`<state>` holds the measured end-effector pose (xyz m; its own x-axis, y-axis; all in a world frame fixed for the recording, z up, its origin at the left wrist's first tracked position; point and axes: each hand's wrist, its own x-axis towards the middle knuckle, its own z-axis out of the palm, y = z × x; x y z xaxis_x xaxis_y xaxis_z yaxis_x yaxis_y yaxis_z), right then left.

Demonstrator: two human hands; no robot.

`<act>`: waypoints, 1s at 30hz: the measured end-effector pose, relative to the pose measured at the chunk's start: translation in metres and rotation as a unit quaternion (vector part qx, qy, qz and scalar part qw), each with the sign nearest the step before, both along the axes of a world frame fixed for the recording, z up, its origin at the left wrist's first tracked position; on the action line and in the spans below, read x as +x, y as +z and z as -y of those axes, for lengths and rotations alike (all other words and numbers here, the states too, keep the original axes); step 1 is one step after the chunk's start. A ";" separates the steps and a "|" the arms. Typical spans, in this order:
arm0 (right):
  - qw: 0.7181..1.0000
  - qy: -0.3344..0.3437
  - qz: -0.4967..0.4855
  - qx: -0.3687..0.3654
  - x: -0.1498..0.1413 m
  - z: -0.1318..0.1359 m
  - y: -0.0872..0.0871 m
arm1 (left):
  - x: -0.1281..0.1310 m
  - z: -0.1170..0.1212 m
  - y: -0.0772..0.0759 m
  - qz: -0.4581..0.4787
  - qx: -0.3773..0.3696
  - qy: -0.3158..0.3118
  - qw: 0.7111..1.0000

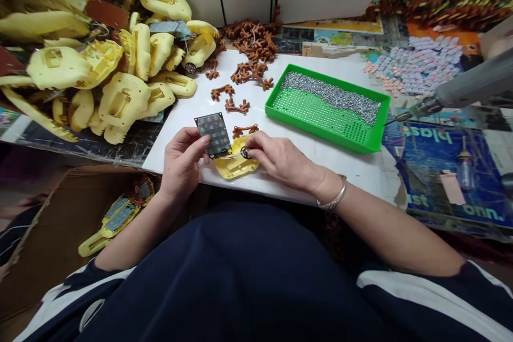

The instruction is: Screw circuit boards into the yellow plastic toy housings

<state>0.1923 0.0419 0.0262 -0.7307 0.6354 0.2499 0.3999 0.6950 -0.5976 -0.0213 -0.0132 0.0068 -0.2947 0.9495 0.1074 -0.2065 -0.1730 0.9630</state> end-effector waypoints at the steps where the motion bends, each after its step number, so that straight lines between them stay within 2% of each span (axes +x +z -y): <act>1: 1.000 -0.001 -0.006 -0.016 0.000 0.007 0.001 | -0.001 0.003 0.001 -0.004 0.000 -0.005 1.000; 3: 1.000 -0.021 -0.014 0.013 0.001 0.016 0.001 | -0.001 0.009 0.002 -0.010 -0.004 -0.014 1.000; 5: 0.992 -0.042 0.005 0.115 0.003 0.019 -0.002 | 0.002 0.014 0.004 -0.014 -0.006 -0.019 1.000; 8: 0.958 -0.052 0.075 0.272 0.006 0.015 -0.009 | 0.007 0.021 0.005 -0.021 -0.006 -0.019 1.000; 10: 0.940 -0.044 0.118 0.316 0.008 0.011 -0.014 | 0.011 0.027 0.005 -0.025 -0.012 -0.022 0.999; 15: 0.940 -0.006 0.164 0.299 0.010 0.001 -0.019 | 0.016 0.035 0.000 -0.017 -0.041 -0.036 0.998; 21: 0.945 0.039 0.187 0.265 0.008 -0.010 -0.014 | 0.019 0.036 -0.006 -0.009 -0.062 -0.044 0.997; 30: 0.954 0.079 0.155 0.246 0.010 -0.017 -0.017 | 0.018 0.034 -0.008 0.002 -0.065 -0.041 0.997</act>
